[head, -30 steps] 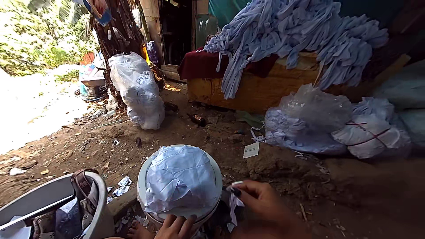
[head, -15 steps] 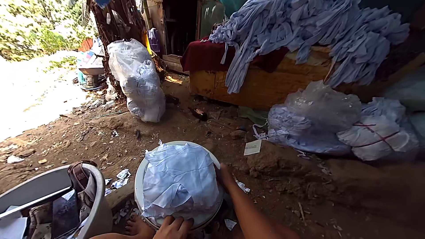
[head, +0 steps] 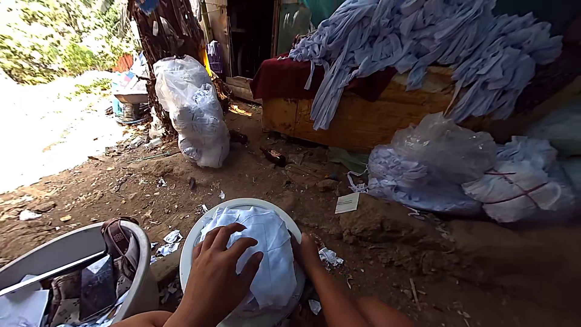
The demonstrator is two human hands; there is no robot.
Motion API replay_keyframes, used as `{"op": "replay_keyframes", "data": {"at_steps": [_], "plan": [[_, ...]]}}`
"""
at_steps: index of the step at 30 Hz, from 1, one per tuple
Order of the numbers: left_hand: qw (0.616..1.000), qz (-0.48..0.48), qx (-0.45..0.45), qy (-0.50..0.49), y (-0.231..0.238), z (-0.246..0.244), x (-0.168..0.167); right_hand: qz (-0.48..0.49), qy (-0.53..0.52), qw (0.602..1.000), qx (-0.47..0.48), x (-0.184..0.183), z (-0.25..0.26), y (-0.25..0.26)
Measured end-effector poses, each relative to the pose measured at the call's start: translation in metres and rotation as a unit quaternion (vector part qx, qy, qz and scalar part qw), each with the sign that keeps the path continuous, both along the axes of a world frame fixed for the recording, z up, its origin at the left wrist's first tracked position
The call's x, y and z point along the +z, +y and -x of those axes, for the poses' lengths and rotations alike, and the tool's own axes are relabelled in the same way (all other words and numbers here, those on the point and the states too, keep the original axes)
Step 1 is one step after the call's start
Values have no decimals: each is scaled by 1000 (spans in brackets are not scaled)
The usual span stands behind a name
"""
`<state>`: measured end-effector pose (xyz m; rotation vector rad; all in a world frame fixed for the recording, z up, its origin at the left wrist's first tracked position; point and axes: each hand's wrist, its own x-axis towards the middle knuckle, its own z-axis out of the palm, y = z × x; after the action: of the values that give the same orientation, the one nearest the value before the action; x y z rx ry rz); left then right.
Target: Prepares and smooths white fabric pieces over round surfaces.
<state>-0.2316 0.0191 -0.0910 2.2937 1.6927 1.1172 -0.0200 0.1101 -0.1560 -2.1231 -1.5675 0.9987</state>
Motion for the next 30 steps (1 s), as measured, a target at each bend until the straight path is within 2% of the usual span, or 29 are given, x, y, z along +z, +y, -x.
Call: {"op": "replay_keyframes", "data": {"at_steps": [4, 6, 11, 14, 17, 19, 21, 24, 25, 27, 30], "plan": [[995, 48, 44, -76, 3, 13, -6, 7, 14, 1000, -13, 1, 7, -14], [993, 52, 61, -84, -4, 21, -8, 8, 15, 999, -30, 2, 11, -19], [995, 35, 86, -32, -23, 23, -6, -17, 20, 999, -43, -4, 10, -19], [995, 66, 79, 4, -28, 18, -10, -29, 11, 999, -38, -7, 4, -20], [995, 64, 83, 2, -28, 17, -19, -31, 0, 999, -34, -7, 3, -23], [994, 57, 88, -43, -29, 18, -19, -40, 4, 998, -38, -9, 3, -24], [980, 91, 93, -151, -31, 25, -16, -46, 12, 998, -36, -12, 1, -24], [910, 175, 118, -357, -32, 40, -15, -40, 17, 998, -42, -16, 0, -21], [887, 194, 129, -399, -33, 45, -17, -39, 20, 998, -48, -16, -1, -21], [865, 212, 146, -431, -37, 50, -21, -55, 29, 996, -60, -15, -3, -21], [875, 218, 151, -405, -44, 53, -26, -113, -4, 991, -73, -5, -8, -23]]}}
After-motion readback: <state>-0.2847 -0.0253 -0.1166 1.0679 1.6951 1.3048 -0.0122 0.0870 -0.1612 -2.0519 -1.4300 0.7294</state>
